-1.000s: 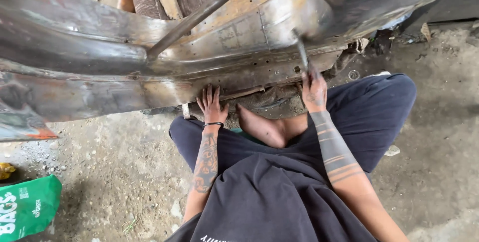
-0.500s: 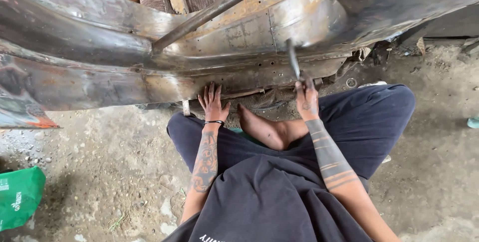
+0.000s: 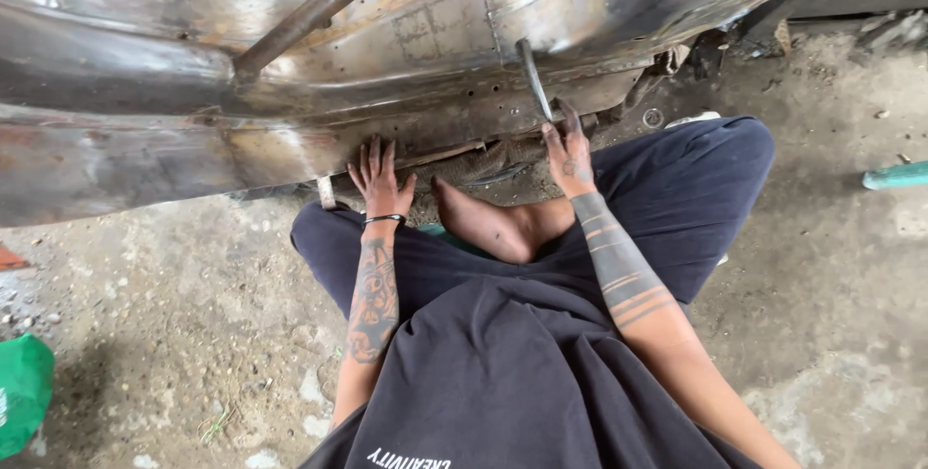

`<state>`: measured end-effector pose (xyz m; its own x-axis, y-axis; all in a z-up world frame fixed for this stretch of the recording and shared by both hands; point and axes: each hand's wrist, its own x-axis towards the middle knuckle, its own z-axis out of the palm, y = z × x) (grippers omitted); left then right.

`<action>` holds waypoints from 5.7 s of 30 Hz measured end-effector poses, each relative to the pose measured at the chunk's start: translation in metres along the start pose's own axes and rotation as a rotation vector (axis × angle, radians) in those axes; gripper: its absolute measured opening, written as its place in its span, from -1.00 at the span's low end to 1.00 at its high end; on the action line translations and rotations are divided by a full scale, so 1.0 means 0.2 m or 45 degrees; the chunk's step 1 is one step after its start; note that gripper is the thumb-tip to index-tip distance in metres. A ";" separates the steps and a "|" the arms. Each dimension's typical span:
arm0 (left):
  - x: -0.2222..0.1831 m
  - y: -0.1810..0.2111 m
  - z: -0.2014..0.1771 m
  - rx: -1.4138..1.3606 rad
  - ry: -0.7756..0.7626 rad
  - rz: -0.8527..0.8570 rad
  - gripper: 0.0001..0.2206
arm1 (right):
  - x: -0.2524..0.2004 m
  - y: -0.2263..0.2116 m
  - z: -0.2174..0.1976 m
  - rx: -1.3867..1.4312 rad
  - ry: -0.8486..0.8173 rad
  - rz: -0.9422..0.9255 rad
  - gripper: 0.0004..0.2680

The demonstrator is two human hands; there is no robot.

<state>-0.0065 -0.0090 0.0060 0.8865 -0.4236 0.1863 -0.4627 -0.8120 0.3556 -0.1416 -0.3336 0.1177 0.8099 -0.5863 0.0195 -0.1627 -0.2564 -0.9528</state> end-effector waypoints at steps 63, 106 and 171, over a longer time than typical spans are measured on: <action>0.00 0.01 0.00 -0.086 0.049 -0.012 -0.22 | -0.01 -0.13 -0.43 -0.422 -0.111 -0.051 -0.84; 0.00 0.02 -0.02 -0.045 -0.038 -0.059 -0.23 | -0.03 -0.23 -0.30 -0.025 -0.366 0.520 -0.72; 0.01 0.04 -0.01 0.020 -0.045 -0.098 -0.24 | 0.42 0.27 -0.60 -1.493 -0.030 -0.063 -0.76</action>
<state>-0.0089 -0.0153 0.0106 0.9192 -0.3731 0.1261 -0.3931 -0.8490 0.3532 -0.1500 -0.4884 0.1031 0.8382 -0.5445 0.0311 -0.5403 -0.8368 -0.0884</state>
